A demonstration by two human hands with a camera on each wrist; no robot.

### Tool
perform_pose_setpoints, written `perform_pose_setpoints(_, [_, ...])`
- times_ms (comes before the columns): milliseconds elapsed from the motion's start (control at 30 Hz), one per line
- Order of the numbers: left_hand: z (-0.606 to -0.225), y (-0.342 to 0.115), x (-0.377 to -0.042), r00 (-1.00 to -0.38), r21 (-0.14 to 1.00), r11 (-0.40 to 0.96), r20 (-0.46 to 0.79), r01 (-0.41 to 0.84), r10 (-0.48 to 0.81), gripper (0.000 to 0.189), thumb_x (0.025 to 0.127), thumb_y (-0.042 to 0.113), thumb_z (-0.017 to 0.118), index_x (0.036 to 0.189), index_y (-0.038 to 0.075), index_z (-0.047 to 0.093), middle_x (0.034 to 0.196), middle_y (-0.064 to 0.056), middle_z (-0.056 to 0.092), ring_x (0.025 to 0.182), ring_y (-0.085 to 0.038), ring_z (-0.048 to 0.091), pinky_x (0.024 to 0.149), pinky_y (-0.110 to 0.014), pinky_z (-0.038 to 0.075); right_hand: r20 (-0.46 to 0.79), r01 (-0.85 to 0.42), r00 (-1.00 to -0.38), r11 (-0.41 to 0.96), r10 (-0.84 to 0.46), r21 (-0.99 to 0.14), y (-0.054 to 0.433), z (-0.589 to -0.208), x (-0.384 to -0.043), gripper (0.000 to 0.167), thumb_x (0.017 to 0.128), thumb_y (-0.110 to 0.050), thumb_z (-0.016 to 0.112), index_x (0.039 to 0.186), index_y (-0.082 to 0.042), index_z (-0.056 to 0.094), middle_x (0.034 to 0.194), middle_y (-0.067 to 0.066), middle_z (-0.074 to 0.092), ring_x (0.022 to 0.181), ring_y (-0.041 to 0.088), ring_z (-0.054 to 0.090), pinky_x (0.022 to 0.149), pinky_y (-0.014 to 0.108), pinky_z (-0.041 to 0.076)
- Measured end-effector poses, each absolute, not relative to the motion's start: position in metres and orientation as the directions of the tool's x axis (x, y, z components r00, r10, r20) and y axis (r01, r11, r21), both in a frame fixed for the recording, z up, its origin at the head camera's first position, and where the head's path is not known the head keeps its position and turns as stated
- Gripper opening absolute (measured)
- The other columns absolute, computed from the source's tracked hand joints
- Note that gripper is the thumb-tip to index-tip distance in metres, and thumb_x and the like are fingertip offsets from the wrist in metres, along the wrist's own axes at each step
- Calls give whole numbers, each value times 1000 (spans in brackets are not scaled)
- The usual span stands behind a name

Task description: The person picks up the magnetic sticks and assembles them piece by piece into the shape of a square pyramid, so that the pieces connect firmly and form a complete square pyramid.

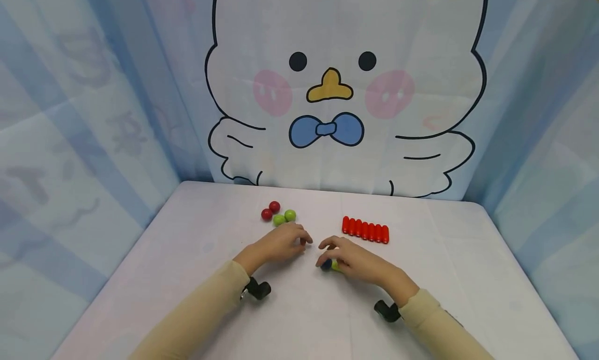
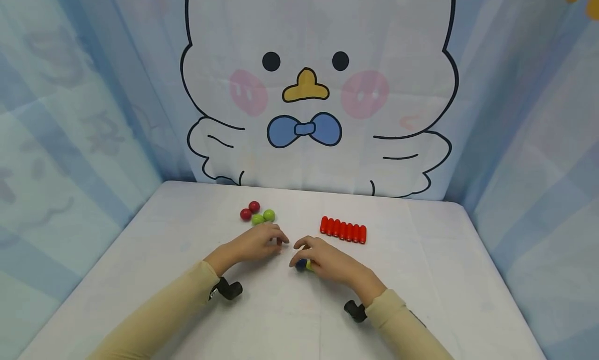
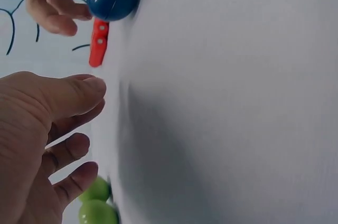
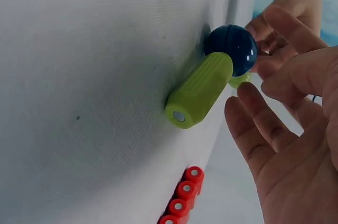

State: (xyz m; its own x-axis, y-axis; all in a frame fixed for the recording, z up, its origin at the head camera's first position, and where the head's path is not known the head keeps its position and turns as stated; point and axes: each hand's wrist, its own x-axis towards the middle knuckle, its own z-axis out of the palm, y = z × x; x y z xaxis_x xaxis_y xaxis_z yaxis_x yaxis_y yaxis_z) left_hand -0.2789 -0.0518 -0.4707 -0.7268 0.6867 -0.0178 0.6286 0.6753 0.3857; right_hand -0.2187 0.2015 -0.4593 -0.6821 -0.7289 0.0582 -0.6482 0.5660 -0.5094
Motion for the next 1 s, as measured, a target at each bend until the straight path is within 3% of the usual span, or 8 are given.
perform_pose_setpoints(233, [-467,-67,-289,-776,343,727,9,595,631,27,98,17,71,125,16,72,124,0,69,122,-20,58,109,-38,49,-13,-627,-685,599,-728,-499,197,-457,-219,42,99,8,48,118,-18,75,146,4,58,134,28,55,111,47,47])
perform_pose_setpoints(433, [-464,-78,-295,-810,303,768,22,564,586,29,98,17,71,127,16,70,136,-4,64,132,-24,53,115,-43,44,-32,-602,-716,639,-698,-479,197,-458,-219,36,101,3,50,123,-14,73,145,3,59,132,26,58,111,46,48])
perform_pose_setpoints(667, [-468,-86,-300,-806,266,770,47,580,591,26,97,12,71,123,15,70,133,-4,63,129,-21,56,113,-39,46,-24,-569,-756,675,-654,-469,204,-458,-217,37,101,2,50,129,-12,70,138,4,62,128,27,60,108,48,50])
perform_pose_setpoints(1000, [-470,-93,-303,-793,276,751,80,600,604,25,97,4,68,120,14,71,127,-5,62,124,-22,57,112,-39,47,-40,-391,-891,808,-452,-440,214,-456,-213,28,92,-13,76,119,-20,71,118,-1,67,101,15,64,88,36,58])
